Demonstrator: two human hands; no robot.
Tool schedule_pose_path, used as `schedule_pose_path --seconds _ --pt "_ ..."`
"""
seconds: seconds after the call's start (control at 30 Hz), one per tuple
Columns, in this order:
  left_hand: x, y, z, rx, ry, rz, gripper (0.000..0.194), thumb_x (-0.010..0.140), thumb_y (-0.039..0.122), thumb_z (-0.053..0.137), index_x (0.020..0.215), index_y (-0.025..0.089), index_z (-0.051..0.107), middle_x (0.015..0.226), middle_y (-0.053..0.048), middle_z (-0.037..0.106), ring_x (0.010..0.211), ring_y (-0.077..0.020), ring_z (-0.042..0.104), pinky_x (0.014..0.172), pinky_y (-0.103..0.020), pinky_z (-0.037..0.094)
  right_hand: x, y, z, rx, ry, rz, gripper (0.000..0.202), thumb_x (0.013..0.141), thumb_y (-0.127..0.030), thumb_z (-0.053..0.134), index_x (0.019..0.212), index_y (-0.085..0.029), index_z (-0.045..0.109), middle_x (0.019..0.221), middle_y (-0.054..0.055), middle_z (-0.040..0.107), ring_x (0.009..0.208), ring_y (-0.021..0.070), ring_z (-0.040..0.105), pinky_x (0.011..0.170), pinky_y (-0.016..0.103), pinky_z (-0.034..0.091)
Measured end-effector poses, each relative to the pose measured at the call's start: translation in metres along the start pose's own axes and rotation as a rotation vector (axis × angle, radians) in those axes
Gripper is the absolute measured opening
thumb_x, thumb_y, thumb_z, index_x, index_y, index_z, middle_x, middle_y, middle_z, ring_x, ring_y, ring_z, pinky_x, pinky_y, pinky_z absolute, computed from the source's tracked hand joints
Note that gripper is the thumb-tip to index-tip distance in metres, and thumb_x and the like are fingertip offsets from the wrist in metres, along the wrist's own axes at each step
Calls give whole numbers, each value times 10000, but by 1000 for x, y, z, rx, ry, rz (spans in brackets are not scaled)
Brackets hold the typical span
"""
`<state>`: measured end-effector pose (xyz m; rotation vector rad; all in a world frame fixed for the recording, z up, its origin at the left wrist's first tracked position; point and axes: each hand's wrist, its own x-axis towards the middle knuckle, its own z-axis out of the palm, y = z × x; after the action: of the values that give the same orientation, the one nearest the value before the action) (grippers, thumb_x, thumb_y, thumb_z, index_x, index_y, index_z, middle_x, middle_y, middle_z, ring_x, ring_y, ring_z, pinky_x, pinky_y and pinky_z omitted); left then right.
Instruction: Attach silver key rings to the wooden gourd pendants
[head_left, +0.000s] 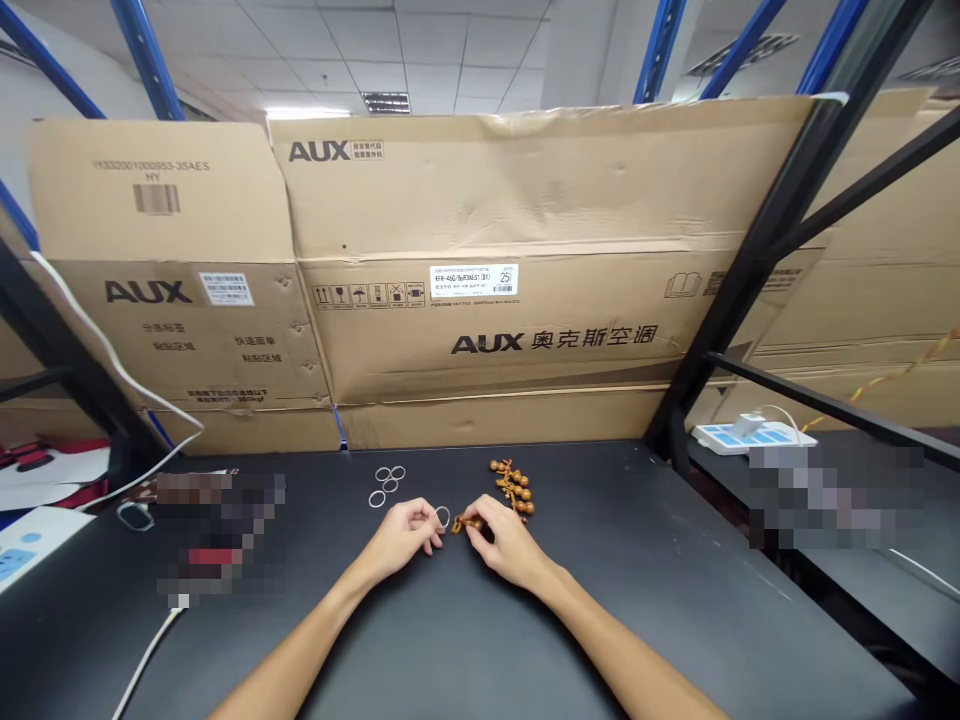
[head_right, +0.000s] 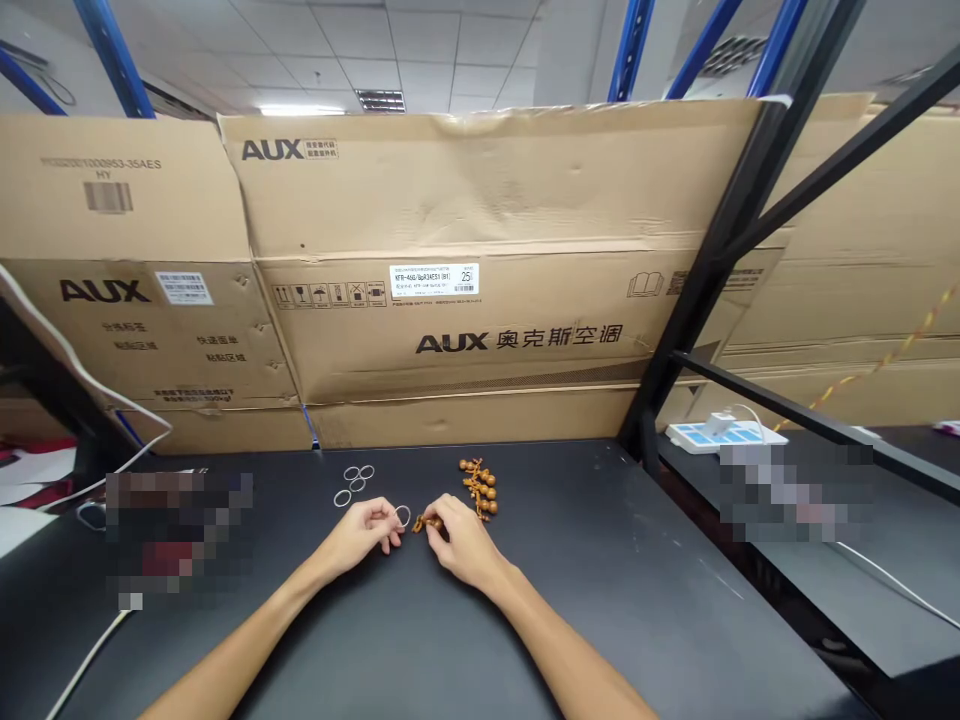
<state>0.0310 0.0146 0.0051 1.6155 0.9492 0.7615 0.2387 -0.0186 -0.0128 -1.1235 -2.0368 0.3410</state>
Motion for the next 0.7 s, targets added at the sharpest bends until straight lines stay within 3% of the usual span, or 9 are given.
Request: schedule_pose_path --seconds 0.23,0.33,0.53,0.7 --pt "1 -6 4 64 90 10 57 703 182 545 753 155 539 631 -4 624 493 -120 601 435 -199 463 0 0 -1 -156 -16 17 183 781 -59 503 887 -200 552 867 42 598 844 198 526 762 322 435" --pt "1 -7 5 129 111 26 80 719 229 553 755 158 555 612 2 608 475 -119 583 360 -170 408 0 1 -1 -167 -26 8 188 795 -64 503 909 -202 561 885 44 603 858 198 522 773 324 429" --pt "0 -6 3 213 93 35 255 803 379 550 755 140 627 575 -10 628 405 -105 550 390 -189 411 0 0 0 -177 -30 10 172 832 -104 511 960 -198 578 920 53 605 887 208 523 793 340 431" --pt "1 -9 3 200 124 53 254 805 382 558 783 137 624 586 -11 620 417 -113 565 374 -187 423 1 0 0 -212 -32 14 125 870 -161 527 963 -194 604 926 64 606 880 211 525 787 349 438"
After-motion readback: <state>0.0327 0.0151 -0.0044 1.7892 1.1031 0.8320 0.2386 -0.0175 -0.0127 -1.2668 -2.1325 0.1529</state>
